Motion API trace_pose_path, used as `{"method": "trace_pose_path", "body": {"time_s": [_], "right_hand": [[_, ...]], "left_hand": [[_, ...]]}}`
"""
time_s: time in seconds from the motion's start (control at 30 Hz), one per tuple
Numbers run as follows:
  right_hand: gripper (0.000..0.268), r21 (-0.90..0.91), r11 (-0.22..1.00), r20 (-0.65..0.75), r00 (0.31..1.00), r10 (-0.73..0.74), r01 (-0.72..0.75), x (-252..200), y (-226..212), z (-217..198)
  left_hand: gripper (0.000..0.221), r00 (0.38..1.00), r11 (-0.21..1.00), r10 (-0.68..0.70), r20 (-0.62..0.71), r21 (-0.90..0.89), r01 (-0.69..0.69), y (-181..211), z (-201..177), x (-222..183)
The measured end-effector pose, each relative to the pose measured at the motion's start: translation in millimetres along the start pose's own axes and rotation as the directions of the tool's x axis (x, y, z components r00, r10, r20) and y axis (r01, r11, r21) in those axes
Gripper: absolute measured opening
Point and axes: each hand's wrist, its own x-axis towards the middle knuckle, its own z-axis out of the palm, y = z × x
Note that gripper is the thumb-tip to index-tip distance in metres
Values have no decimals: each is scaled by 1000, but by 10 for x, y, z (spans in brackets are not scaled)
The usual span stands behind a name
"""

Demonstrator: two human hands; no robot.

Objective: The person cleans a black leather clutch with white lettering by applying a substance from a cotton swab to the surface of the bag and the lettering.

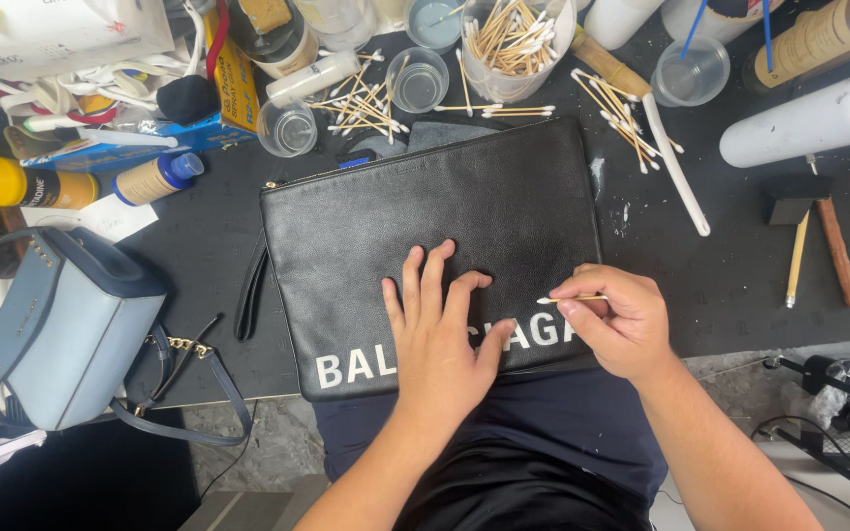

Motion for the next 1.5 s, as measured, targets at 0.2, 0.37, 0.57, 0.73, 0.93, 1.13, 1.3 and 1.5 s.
{"method": "trace_pose_path", "body": {"time_s": [0.2, 0.37, 0.57, 0.73, 0.93, 1.13, 1.3, 1.5], "right_hand": [[10, -21, 999, -17, 1000, 25, -25, -30, 33, 1], [7, -13, 999, -91, 995, -33, 32, -7, 15, 32], [5, -347, 938, -325, 941, -95, -26, 40, -99, 173], [7, -331, 936, -333, 943, 5, -122, 82, -106, 189], [8, 270, 963, -366, 922, 128, -27, 73, -19, 29], [10, 421, 905, -381, 918, 110, 66, 39, -57, 10], [6, 174, 984, -284, 958, 24, 27, 98, -74, 75], [7, -611, 770, 43, 978, -203, 186, 235, -419, 150]], "left_hand": [[34, 997, 995, 39, -61, 98, -33, 25, 101, -33], [31, 999, 1000, 23, -48, 22, -22, -229, -180, -126], [78, 924, 891, -151, -352, 357, 282, -586, -659, -272], [85, 841, 903, -429, -329, -118, 414, -790, -677, -348], [51, 799, 720, -526, -292, -653, 236, -988, -609, -431], [46, 799, 705, -465, -381, -705, 74, -1039, -506, -528], [44, 793, 722, -489, -364, -679, 133, -1035, -543, -545], [35, 864, 969, -244, -440, -145, 200, -956, -646, -476]]}}
